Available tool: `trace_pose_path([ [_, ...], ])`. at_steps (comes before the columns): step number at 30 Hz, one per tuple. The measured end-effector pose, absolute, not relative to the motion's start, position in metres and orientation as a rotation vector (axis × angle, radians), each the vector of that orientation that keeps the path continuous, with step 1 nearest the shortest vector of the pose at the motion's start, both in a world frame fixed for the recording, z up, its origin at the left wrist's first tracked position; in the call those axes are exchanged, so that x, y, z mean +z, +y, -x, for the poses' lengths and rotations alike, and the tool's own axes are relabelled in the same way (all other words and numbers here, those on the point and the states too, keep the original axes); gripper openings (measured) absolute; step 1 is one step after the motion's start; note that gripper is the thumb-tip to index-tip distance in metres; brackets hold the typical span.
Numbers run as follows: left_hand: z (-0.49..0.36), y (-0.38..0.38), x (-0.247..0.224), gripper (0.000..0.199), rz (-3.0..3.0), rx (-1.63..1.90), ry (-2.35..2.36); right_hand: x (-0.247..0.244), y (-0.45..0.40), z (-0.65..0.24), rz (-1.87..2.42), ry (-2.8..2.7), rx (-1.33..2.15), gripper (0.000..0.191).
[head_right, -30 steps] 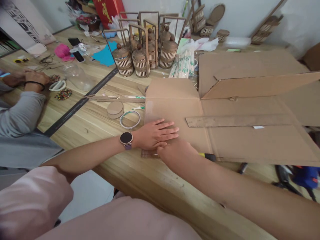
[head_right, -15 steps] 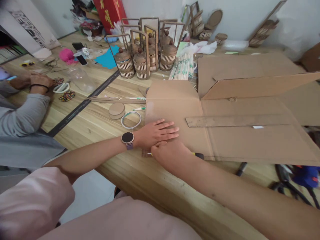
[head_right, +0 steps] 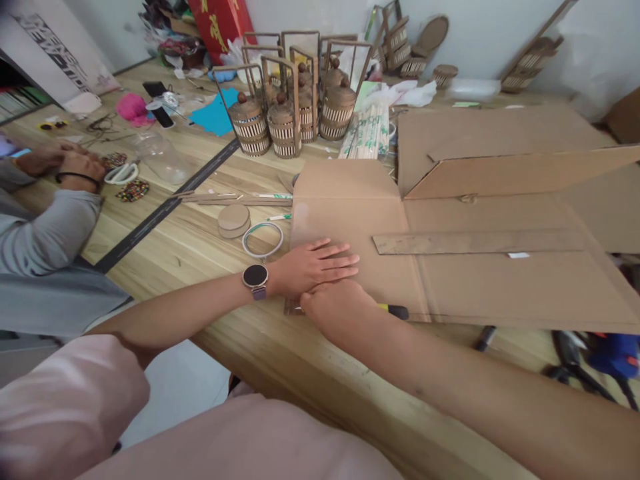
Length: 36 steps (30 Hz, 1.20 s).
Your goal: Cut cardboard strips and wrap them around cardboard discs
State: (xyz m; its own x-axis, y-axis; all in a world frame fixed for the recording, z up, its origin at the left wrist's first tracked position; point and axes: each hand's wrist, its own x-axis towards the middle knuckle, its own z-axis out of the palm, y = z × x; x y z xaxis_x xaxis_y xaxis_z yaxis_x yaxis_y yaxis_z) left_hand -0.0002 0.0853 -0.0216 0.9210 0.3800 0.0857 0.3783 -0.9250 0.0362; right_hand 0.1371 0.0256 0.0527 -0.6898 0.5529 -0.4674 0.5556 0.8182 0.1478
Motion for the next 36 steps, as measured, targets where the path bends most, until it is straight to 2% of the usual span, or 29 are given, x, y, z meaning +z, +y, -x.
trace_pose_path([
  [7, 0.000, 0.084, -0.029, 0.050, -3.033, 0.279, 0.621, 0.056, 0.027, -0.174, -0.890, 2.434, 0.003, 0.024],
  [15, 0.002, 0.083, -0.017, 0.047, -3.002, 0.212, 0.641, 0.053, 0.023, -0.211, -1.016, 2.407, -0.067, 0.017],
  [19, 0.014, 0.072, -0.002, 0.039, -2.896, 0.409, 1.013, 0.049, 0.020, -0.205, -1.051, 2.421, -0.076, 0.019],
  [24, 0.047, 0.044, 0.001, 0.032, -2.269, 0.707, 1.700, 0.049, 0.019, -0.190, -1.083, 2.452, -0.083, 0.019],
  [28, 0.065, 0.035, -0.003, 0.039, -2.034, 0.709, 1.781, 0.047, 0.021, -0.177, -1.085, 2.488, -0.086, 0.019],
  [36, 0.071, 0.053, -0.004, 0.038, -2.177, 0.627, 1.863, 0.040, 0.027, -0.157, -1.140, 2.548, -0.098, 0.023],
])
